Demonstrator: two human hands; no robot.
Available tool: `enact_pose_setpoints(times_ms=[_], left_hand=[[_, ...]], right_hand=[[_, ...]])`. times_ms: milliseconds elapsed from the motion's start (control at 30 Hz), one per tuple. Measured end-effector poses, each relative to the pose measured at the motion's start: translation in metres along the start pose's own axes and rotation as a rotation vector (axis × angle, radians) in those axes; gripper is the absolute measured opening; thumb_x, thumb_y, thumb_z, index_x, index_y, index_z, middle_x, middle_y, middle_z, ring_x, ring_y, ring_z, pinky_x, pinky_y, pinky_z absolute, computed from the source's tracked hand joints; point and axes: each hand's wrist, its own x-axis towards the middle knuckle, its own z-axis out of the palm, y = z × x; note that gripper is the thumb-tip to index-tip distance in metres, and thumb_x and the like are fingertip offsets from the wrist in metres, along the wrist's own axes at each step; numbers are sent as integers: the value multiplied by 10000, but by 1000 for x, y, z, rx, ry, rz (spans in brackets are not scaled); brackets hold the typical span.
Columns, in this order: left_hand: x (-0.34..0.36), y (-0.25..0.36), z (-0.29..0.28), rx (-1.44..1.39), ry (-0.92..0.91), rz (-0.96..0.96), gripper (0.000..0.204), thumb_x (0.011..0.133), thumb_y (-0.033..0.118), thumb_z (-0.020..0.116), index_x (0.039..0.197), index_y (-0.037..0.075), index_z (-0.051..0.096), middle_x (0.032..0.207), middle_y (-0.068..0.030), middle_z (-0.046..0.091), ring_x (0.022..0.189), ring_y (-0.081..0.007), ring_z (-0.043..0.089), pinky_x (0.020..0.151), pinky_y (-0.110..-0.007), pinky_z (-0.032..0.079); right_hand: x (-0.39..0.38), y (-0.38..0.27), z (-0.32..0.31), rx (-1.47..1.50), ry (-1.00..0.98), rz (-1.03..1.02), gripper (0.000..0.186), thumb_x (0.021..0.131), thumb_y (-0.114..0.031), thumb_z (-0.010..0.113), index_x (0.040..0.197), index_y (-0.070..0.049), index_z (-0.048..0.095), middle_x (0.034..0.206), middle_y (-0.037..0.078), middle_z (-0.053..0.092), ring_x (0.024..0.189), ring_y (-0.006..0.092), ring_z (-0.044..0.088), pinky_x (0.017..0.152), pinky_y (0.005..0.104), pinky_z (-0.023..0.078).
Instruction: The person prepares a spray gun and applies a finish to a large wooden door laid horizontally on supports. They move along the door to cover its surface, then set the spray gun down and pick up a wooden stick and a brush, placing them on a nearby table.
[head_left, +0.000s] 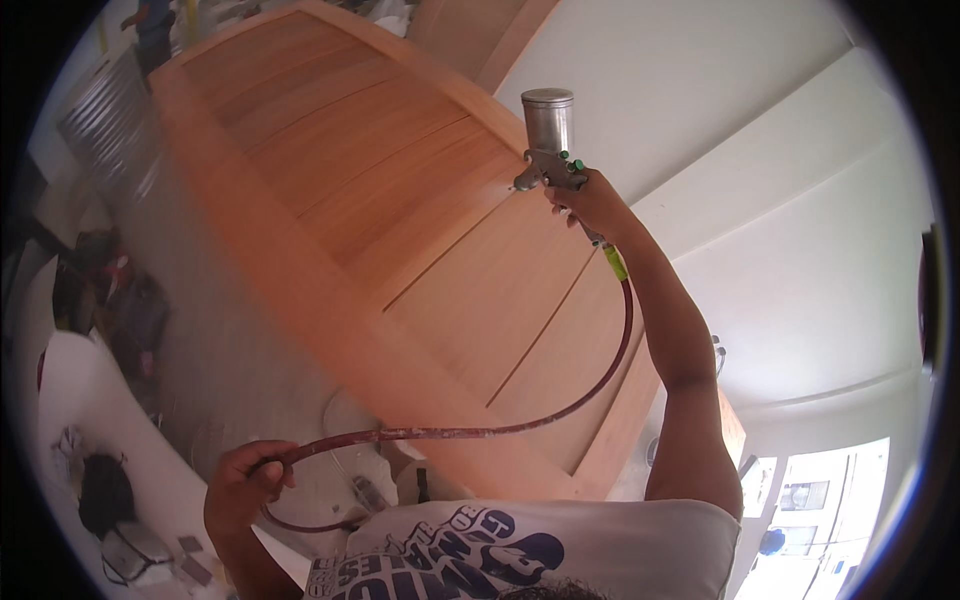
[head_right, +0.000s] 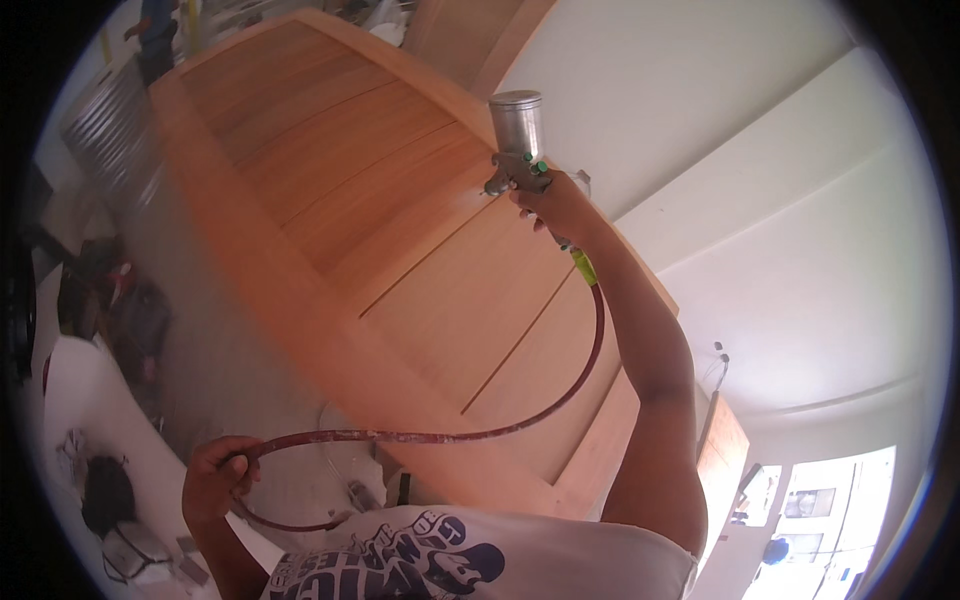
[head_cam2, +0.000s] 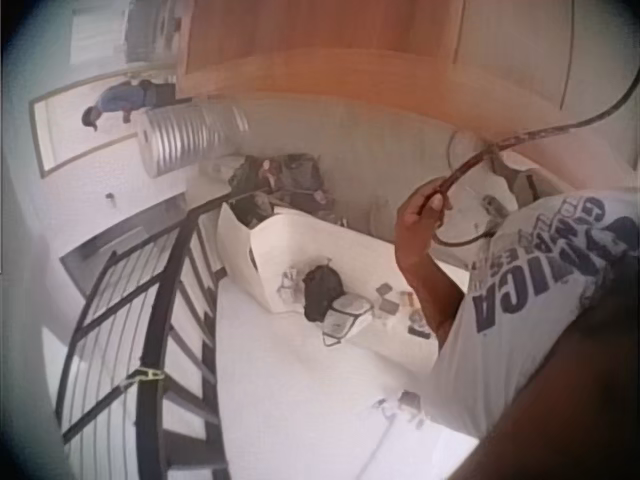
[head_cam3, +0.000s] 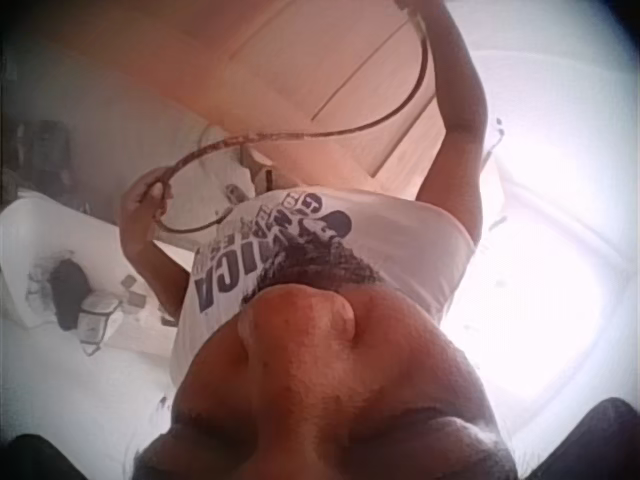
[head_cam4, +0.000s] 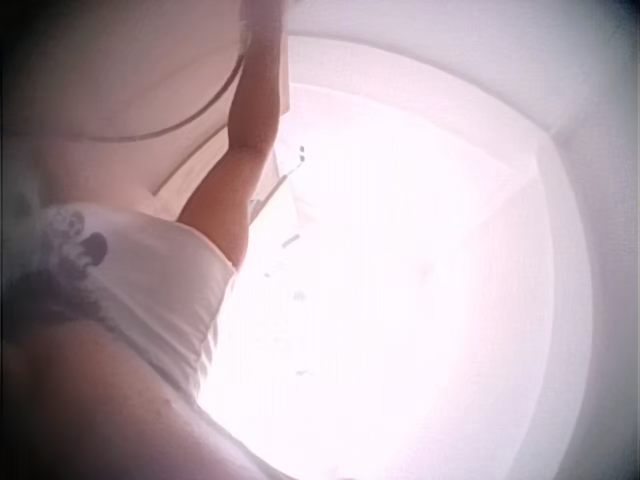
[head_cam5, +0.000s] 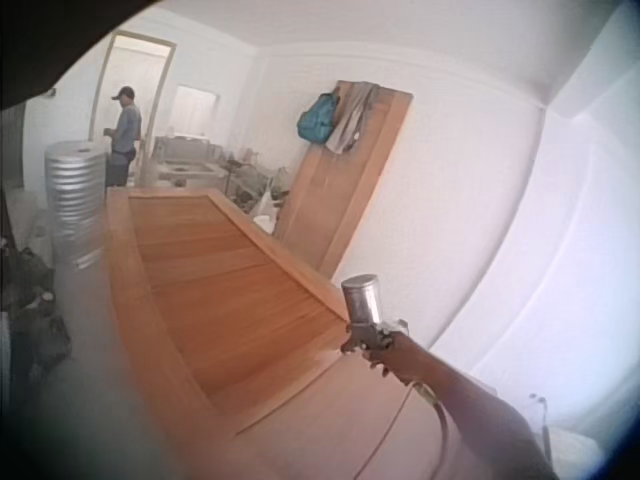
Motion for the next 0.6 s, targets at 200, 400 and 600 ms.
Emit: enact_pose_setpoints(times_ms=[200, 400, 600], left_hand=[[-81, -49, -30, 11, 44, -68, 338, 872, 169, 698, 1138, -40, 694, 790, -41, 675, 624, -58, 496, 568, -212, 391], [-143, -114, -56, 4, 24, -172, 311, 865, 144, 703, 1115, -41, 715, 764, -36, 667, 629, -62, 488, 566, -221, 383], [-156, -129, -45, 88, -60, -222, 312, 886, 73, 660, 1175, -36, 702, 757, -9, 633, 628, -54, 471, 553, -212, 366]], right_hand=[[-78, -39, 59, 109, -275, -40, 260, 894, -193, 725, 1039, 3, 635, 873, 51, 651, 788, 123, 652, 573, 262, 535], [-156, -95, 118, 222, -469, -73, 238, 891, -168, 732, 1021, 16, 655, 847, 71, 682, 816, 149, 672, 582, 287, 547], [-178, -97, 125, 88, -503, -85, 224, 907, -175, 716, 1016, 11, 658, 857, 74, 693, 783, 136, 664, 583, 282, 548]])
